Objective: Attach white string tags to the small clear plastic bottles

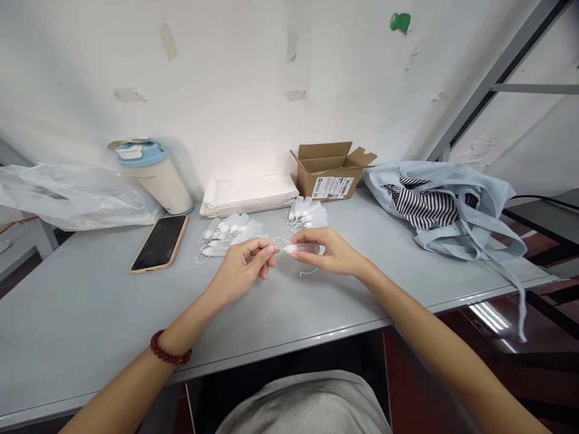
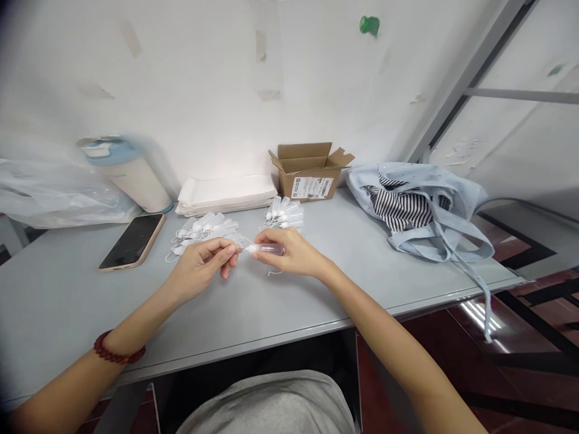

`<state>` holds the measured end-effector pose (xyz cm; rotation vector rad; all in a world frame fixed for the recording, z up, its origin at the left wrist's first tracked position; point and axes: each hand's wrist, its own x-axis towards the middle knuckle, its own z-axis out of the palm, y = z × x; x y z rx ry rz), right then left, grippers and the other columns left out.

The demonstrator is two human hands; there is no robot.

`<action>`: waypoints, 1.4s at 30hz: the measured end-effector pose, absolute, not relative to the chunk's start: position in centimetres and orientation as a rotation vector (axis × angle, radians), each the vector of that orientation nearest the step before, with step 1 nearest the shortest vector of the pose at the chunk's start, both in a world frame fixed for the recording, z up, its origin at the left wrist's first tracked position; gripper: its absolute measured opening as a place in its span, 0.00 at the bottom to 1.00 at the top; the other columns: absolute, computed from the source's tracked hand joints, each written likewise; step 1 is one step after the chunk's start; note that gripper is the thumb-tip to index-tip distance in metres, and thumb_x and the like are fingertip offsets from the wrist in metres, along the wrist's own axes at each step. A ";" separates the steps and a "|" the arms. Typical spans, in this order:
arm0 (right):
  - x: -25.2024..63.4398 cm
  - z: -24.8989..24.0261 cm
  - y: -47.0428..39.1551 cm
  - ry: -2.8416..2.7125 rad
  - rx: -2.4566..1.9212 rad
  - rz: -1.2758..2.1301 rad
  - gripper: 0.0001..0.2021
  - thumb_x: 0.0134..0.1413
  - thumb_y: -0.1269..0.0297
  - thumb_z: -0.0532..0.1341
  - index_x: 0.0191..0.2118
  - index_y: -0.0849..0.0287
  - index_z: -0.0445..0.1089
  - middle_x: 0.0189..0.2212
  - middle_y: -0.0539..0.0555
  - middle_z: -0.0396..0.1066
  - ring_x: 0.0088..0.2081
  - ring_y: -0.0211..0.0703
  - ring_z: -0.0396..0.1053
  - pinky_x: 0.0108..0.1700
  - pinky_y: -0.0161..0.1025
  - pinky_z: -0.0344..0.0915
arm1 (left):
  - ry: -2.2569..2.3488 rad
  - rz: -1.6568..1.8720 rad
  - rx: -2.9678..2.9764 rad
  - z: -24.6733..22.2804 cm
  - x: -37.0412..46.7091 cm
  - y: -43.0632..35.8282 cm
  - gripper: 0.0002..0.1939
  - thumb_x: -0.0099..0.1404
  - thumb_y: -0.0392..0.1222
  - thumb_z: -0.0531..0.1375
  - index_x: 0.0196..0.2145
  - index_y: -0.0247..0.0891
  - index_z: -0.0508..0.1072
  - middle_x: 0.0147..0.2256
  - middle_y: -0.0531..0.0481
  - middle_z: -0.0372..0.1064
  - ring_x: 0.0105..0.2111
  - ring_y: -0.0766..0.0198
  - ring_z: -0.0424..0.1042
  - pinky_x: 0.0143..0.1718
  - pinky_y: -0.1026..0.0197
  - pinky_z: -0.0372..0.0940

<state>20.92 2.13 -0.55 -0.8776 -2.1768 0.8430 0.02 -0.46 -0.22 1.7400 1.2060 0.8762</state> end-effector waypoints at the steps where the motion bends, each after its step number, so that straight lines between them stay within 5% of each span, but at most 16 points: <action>1: 20.9 -0.6 2.1 -2.174 -0.878 0.847 0.09 0.56 0.60 0.60 0.35 0.61 0.71 0.27 0.50 0.67 0.27 0.34 0.61 0.30 0.32 0.59 | 1.205 0.876 1.735 -0.2 0.0 -0.4 0.14 0.64 0.49 0.54 0.26 0.38 0.68 0.18 0.56 0.63 0.20 0.68 0.64 0.25 0.64 0.63; 42: 20.1 -1.9 1.8 -2.152 -0.907 0.905 0.10 0.56 0.58 0.60 0.32 0.61 0.67 0.25 0.51 0.68 0.24 0.35 0.60 0.27 0.34 0.56 | 1.201 0.911 1.701 -2.2 0.6 -0.9 0.13 0.64 0.46 0.54 0.26 0.36 0.67 0.21 0.57 0.62 0.18 0.72 0.62 0.21 0.67 0.58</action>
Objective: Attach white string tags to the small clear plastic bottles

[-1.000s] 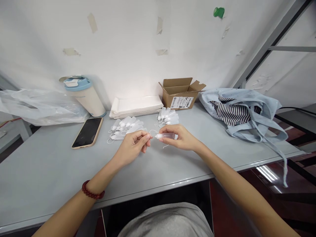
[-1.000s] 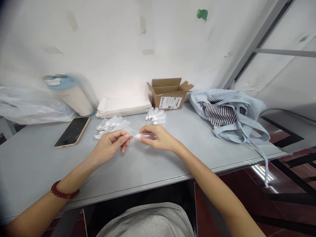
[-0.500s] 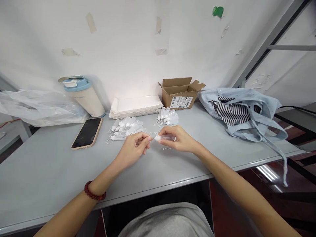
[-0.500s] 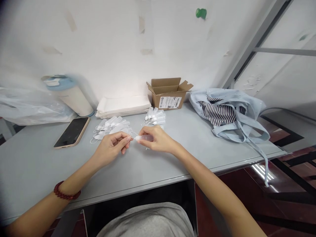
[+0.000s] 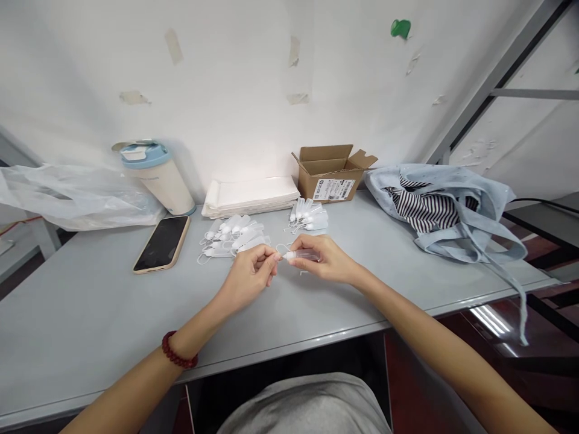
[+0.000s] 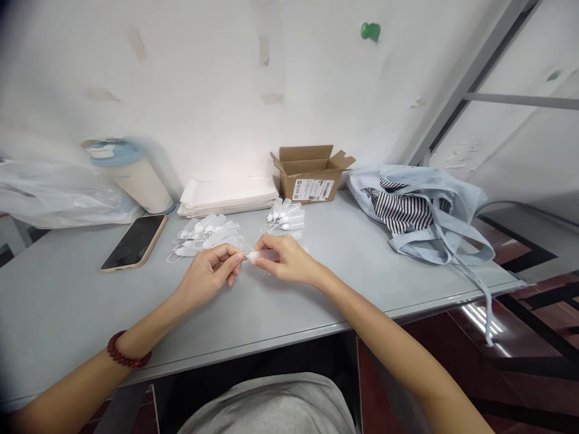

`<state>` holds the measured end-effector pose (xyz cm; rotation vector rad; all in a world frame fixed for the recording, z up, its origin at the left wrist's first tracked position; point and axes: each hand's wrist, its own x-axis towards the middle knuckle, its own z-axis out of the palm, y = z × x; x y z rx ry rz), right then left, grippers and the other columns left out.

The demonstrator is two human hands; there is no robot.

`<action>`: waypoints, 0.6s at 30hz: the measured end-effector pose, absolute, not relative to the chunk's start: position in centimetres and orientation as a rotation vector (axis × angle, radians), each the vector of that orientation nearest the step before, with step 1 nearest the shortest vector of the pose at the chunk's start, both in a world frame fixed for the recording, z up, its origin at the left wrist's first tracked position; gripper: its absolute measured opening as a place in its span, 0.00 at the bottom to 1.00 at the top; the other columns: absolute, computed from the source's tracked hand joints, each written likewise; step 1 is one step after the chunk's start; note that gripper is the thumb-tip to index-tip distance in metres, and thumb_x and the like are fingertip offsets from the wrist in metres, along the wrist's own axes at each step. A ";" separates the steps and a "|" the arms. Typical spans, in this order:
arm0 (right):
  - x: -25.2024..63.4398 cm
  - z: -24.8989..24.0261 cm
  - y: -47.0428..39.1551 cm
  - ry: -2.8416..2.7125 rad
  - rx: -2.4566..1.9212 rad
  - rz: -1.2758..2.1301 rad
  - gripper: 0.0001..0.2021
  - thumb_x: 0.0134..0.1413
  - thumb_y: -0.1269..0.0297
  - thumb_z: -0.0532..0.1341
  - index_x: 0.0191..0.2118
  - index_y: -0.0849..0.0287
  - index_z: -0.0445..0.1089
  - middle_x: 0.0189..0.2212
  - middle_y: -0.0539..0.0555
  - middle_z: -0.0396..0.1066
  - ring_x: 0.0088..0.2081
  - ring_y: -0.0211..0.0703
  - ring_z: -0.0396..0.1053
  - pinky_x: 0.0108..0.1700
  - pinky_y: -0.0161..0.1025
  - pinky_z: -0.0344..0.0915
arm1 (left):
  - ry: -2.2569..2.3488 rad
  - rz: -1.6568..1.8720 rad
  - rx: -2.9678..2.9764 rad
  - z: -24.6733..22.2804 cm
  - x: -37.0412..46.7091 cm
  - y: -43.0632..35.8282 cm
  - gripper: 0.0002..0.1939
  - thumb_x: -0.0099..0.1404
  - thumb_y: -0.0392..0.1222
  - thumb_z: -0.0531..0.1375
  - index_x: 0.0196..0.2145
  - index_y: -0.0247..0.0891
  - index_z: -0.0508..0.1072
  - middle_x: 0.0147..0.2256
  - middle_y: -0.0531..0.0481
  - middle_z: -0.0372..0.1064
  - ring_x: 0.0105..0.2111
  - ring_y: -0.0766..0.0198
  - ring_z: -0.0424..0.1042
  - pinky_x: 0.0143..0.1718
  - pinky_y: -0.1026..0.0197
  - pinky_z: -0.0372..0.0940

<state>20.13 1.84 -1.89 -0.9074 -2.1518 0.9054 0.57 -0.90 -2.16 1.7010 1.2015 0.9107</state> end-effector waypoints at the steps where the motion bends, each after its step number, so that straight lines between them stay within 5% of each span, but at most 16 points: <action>1: 20.1 -1.9 1.8 -2.147 -0.907 0.914 0.10 0.56 0.58 0.60 0.32 0.61 0.67 0.25 0.51 0.68 0.24 0.35 0.61 0.27 0.34 0.56 | 1.198 0.914 1.701 -2.2 0.6 -0.9 0.13 0.65 0.45 0.54 0.26 0.36 0.67 0.21 0.57 0.62 0.18 0.72 0.62 0.21 0.67 0.58; 18: 20.2 -1.4 1.7 -2.096 -0.869 0.799 0.10 0.55 0.59 0.60 0.32 0.61 0.68 0.26 0.50 0.67 0.27 0.36 0.62 0.29 0.33 0.57 | 1.177 0.918 1.798 -0.3 -0.4 -0.5 0.13 0.64 0.47 0.56 0.28 0.36 0.71 0.21 0.56 0.65 0.19 0.71 0.64 0.23 0.67 0.61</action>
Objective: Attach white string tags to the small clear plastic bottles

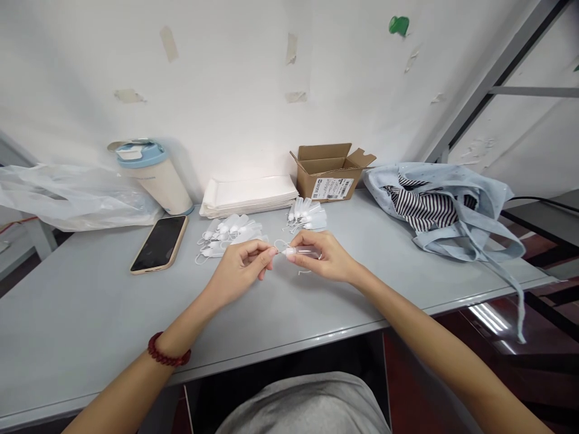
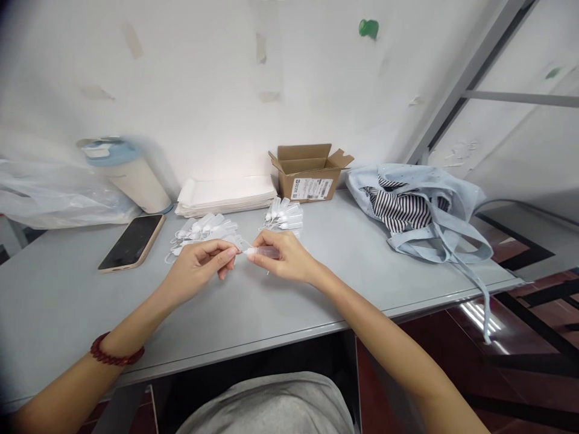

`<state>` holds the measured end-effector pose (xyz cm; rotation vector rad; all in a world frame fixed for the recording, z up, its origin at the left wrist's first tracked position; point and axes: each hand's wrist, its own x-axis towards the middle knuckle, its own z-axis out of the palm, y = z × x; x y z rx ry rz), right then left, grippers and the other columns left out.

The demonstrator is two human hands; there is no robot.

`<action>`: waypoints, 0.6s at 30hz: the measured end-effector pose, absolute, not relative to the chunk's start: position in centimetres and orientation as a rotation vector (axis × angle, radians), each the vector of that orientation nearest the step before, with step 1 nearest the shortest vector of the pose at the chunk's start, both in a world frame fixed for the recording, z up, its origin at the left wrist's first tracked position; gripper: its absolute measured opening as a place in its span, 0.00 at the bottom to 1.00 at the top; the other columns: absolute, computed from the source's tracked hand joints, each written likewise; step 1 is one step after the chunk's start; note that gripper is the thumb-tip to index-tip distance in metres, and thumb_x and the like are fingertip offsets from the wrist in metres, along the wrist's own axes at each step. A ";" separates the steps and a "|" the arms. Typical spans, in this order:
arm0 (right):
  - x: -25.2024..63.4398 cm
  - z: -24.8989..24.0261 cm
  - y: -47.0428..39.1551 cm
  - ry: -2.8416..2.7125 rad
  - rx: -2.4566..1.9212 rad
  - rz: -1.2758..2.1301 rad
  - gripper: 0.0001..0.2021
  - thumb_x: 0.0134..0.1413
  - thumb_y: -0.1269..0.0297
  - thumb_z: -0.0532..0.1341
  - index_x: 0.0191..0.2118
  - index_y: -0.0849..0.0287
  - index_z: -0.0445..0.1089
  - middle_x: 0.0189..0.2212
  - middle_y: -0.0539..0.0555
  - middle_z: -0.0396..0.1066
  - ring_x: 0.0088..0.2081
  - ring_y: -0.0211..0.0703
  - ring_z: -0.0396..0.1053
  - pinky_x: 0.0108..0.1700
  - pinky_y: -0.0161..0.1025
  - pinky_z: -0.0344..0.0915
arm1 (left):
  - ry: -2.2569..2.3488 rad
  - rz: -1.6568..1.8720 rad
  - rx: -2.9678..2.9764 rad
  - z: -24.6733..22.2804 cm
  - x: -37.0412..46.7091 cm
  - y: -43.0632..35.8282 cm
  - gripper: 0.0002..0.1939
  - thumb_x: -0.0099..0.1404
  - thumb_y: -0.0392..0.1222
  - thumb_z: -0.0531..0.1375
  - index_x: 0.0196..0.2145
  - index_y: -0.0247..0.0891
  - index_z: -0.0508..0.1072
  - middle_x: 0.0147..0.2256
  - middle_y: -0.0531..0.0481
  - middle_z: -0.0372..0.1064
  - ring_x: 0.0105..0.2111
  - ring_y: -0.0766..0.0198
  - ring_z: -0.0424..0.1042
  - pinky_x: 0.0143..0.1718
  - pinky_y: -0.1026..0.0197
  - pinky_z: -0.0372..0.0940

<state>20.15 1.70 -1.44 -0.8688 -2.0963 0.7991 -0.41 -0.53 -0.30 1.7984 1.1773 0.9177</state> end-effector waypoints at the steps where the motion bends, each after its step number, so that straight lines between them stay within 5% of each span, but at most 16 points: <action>1: 20.1 -1.5 1.7 -2.099 -0.873 0.812 0.10 0.56 0.59 0.60 0.32 0.61 0.68 0.26 0.51 0.68 0.27 0.36 0.62 0.29 0.33 0.57 | 1.178 0.904 1.806 -0.3 -0.3 -0.6 0.13 0.64 0.47 0.56 0.26 0.36 0.71 0.20 0.56 0.65 0.19 0.71 0.64 0.23 0.67 0.61; 18: 19.7 -2.2 1.6 -2.128 -0.890 0.852 0.10 0.55 0.59 0.60 0.32 0.61 0.66 0.21 0.47 0.64 0.24 0.34 0.59 0.27 0.33 0.54 | 1.188 0.920 1.819 -1.9 0.2 -0.7 0.13 0.64 0.46 0.55 0.27 0.36 0.69 0.21 0.56 0.64 0.18 0.71 0.63 0.22 0.66 0.59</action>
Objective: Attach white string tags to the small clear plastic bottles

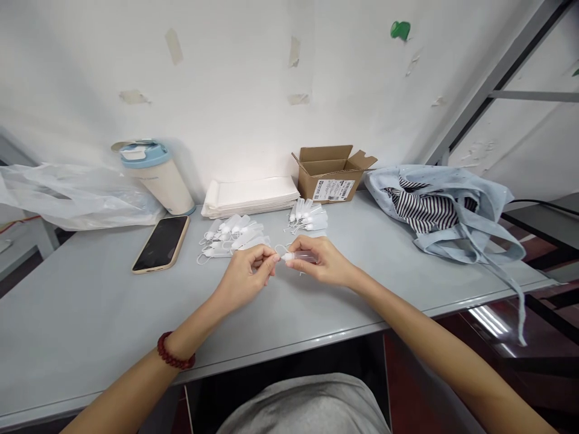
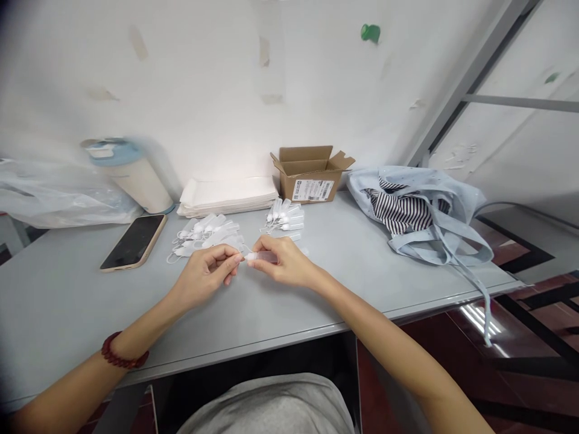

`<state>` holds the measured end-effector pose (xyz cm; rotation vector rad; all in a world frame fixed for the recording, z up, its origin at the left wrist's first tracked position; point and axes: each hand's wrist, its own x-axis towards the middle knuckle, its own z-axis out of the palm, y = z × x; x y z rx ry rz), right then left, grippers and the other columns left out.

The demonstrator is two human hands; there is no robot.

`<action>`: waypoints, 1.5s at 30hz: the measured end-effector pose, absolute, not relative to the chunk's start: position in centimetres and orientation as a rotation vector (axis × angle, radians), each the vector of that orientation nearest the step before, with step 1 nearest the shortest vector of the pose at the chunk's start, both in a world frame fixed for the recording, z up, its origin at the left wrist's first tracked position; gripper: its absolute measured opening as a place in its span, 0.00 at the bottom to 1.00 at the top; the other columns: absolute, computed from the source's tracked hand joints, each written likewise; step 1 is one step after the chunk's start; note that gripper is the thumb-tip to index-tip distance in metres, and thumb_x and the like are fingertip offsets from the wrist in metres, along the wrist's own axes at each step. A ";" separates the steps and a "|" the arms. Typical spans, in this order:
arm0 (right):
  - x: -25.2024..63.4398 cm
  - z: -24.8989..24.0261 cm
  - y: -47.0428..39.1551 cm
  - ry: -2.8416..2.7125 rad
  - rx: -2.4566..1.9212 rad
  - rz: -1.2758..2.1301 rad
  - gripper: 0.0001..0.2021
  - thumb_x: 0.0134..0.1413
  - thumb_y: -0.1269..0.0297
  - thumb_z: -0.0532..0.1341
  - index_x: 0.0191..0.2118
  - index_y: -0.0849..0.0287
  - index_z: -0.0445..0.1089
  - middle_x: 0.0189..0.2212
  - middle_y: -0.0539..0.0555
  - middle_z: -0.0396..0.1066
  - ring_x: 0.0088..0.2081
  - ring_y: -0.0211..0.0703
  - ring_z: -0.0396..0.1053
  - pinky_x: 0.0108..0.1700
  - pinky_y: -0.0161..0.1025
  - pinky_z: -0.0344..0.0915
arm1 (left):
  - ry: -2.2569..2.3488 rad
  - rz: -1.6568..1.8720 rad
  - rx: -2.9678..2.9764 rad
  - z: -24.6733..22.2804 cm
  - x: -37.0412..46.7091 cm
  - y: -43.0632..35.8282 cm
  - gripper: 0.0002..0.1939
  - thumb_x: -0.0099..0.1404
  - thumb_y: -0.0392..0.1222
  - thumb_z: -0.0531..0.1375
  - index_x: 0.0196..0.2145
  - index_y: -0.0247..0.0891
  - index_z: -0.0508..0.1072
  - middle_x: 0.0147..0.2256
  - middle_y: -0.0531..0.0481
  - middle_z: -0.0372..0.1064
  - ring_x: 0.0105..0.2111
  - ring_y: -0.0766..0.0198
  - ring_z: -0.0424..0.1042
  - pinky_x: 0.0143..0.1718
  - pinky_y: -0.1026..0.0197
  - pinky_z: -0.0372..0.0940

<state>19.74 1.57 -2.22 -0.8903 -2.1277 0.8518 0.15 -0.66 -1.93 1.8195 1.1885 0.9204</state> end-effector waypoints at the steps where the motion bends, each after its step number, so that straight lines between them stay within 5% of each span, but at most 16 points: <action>1: 19.7 -2.2 1.6 -2.135 -0.895 0.848 0.10 0.55 0.59 0.60 0.32 0.61 0.66 0.21 0.47 0.64 0.24 0.34 0.59 0.27 0.33 0.54 | 1.195 0.905 1.836 -1.8 0.1 -0.6 0.13 0.64 0.46 0.55 0.27 0.36 0.69 0.21 0.56 0.65 0.18 0.70 0.63 0.23 0.66 0.59; 6: 19.8 -2.0 1.8 -2.176 -0.844 0.786 0.10 0.56 0.58 0.60 0.35 0.61 0.68 0.26 0.51 0.68 0.26 0.35 0.62 0.28 0.33 0.59 | 1.190 0.799 1.982 -0.2 -1.6 0.1 0.13 0.63 0.46 0.55 0.26 0.37 0.71 0.22 0.54 0.67 0.20 0.69 0.64 0.25 0.65 0.60; 10: 21.1 -1.5 2.9 -2.126 -0.860 0.700 0.10 0.56 0.59 0.59 0.40 0.59 0.67 0.29 0.52 0.70 0.28 0.36 0.64 0.30 0.35 0.63 | 1.430 1.148 1.844 0.7 -4.7 1.7 0.11 0.60 0.48 0.58 0.26 0.39 0.71 0.20 0.55 0.65 0.19 0.68 0.63 0.24 0.64 0.61; 15: 23.6 -0.7 4.3 -2.165 -1.069 0.501 0.05 0.55 0.64 0.58 0.34 0.60 0.69 0.27 0.51 0.70 0.28 0.37 0.65 0.30 0.35 0.61 | 1.705 1.273 1.689 -0.1 -7.3 3.4 0.10 0.59 0.49 0.59 0.24 0.41 0.71 0.20 0.54 0.67 0.18 0.67 0.63 0.21 0.62 0.59; 21: 25.6 0.2 4.8 -2.391 -1.349 0.698 0.06 0.52 0.65 0.59 0.36 0.58 0.72 0.34 0.53 0.72 0.35 0.41 0.66 0.34 0.36 0.61 | 1.816 0.961 1.951 -0.8 -7.5 3.8 0.14 0.59 0.41 0.57 0.18 0.39 0.71 0.12 0.59 0.63 0.14 0.72 0.60 0.17 0.67 0.52; 26: 26.6 0.2 5.1 -2.492 -1.370 0.952 0.18 0.39 0.61 0.69 0.41 0.57 0.73 0.41 0.54 0.73 0.40 0.46 0.67 0.37 0.37 0.62 | 1.840 0.933 2.037 -1.3 -8.7 4.3 0.20 0.58 0.42 0.58 0.10 0.44 0.68 0.08 0.56 0.61 0.10 0.69 0.57 0.14 0.64 0.49; 31: 25.9 -0.6 5.3 -2.557 -1.427 0.883 0.10 0.41 0.72 0.65 0.34 0.57 0.74 0.37 0.54 0.73 0.39 0.46 0.68 0.36 0.36 0.61 | 1.851 1.038 2.082 -0.8 -7.8 3.6 0.24 0.60 0.45 0.57 0.09 0.42 0.63 0.09 0.54 0.60 0.13 0.67 0.57 0.17 0.64 0.49; 37: 24.7 -0.3 4.7 -2.486 -1.255 0.804 0.09 0.48 0.61 0.64 0.36 0.58 0.73 0.36 0.54 0.73 0.37 0.44 0.67 0.37 0.37 0.61 | 1.583 0.879 2.038 0.2 -4.4 1.6 0.20 0.62 0.51 0.55 0.17 0.38 0.67 0.16 0.54 0.64 0.18 0.67 0.61 0.21 0.65 0.56; 45: 23.5 -0.1 3.9 -2.372 -1.045 0.852 0.10 0.52 0.59 0.63 0.37 0.59 0.73 0.36 0.53 0.74 0.36 0.40 0.66 0.41 0.38 0.62 | 1.228 0.631 1.894 -0.6 -2.3 0.6 0.19 0.64 0.53 0.54 0.41 0.36 0.73 0.25 0.50 0.71 0.21 0.65 0.68 0.25 0.63 0.64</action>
